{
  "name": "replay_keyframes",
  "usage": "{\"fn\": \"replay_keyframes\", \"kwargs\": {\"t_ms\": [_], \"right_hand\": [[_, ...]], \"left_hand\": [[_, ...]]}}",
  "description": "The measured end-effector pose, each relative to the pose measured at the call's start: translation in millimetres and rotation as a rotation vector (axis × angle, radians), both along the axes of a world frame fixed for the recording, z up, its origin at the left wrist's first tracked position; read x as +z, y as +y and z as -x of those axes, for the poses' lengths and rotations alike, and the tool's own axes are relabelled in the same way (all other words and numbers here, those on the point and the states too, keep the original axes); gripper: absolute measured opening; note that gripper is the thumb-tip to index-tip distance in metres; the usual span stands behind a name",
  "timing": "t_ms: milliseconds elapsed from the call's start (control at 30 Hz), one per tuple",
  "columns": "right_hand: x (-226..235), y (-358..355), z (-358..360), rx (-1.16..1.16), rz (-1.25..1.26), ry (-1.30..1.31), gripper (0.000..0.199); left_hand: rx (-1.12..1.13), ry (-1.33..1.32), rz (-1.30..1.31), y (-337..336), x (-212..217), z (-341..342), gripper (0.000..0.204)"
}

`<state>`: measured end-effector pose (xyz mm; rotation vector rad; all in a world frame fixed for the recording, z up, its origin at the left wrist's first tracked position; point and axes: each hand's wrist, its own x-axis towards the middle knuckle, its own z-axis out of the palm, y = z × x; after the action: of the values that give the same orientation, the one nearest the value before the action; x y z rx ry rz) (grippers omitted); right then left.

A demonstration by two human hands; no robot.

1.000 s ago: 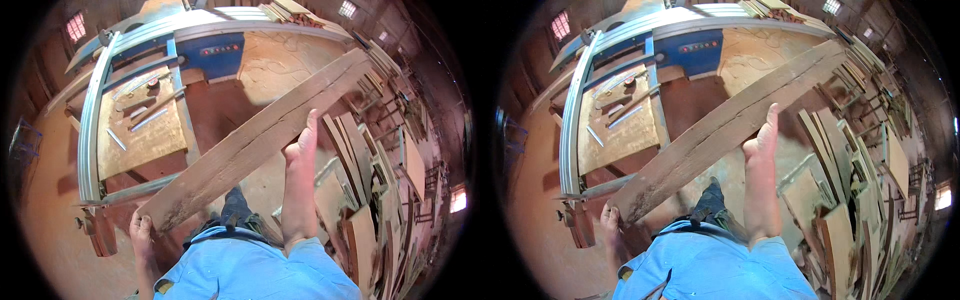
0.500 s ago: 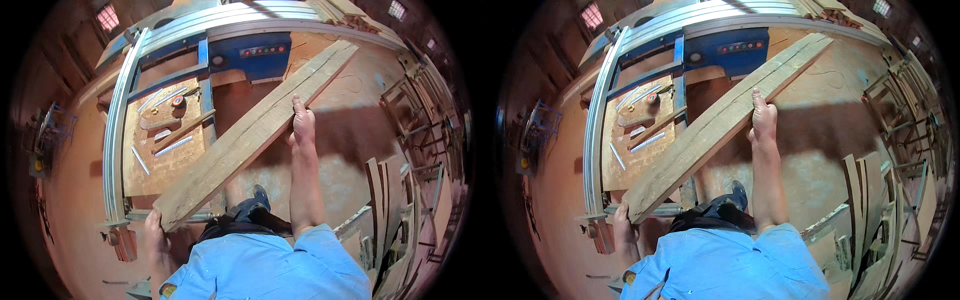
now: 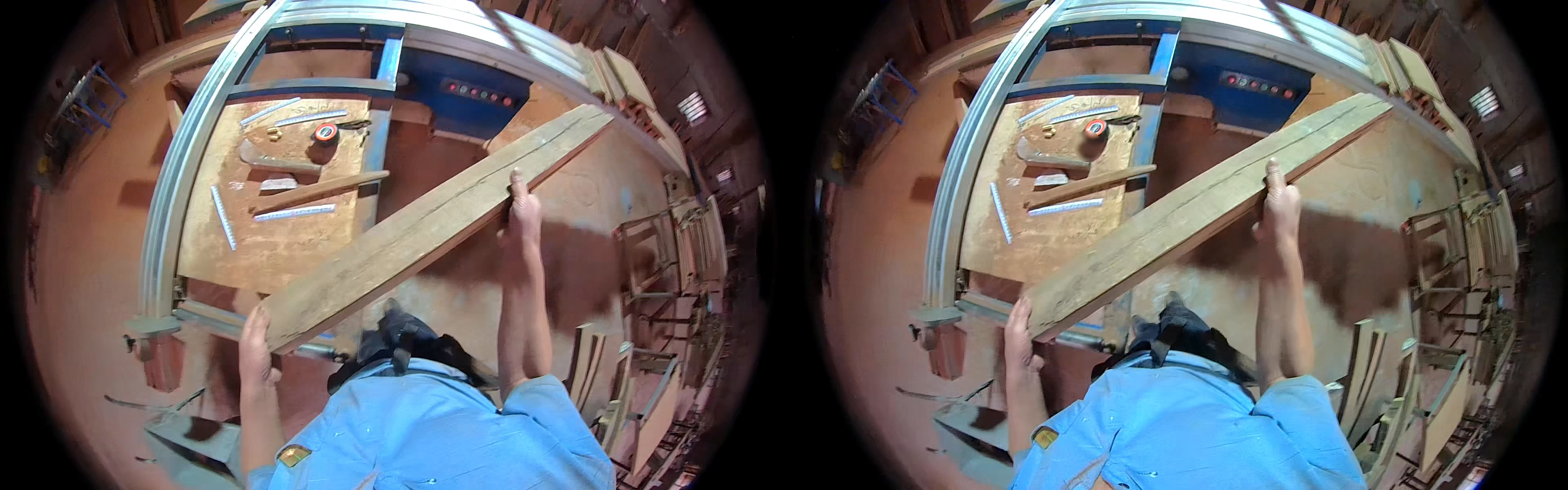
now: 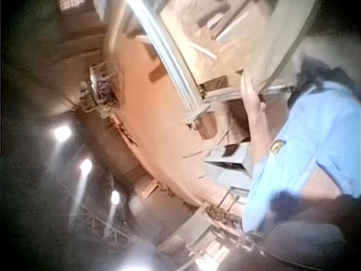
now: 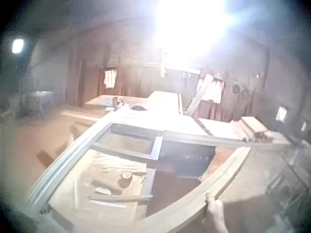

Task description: The person selects and stacks various wooden planks from a pile, then uses a table saw to cut them into smaller pieces. The cut pieces are gathered and placed onto a nearby workbench.

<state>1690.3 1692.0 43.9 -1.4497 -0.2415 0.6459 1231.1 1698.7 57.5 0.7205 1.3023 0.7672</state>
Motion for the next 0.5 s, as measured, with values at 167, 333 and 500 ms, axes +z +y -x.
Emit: {"fn": "replay_keyframes", "kwargs": {"t_ms": [167, 333, 500], "right_hand": [[-8.6, 27.2, -15.5, 0.163, -0.303, 0.189, 0.028], [-1.0, 71.4, -31.2, 0.177, -0.439, 0.626, 0.033], [-26.5, 112.5, -94.6, 0.267, -0.562, 0.902, 0.041]], "left_hand": [[0.094, -0.037, -0.154, 0.1, -25.5, -6.1, 0.042], [0.117, -0.144, -0.199, 10.5, -13.5, -39.9, 0.042], [0.183, -0.048, -0.247, 16.1, -9.7, -89.5, 0.048]]}}
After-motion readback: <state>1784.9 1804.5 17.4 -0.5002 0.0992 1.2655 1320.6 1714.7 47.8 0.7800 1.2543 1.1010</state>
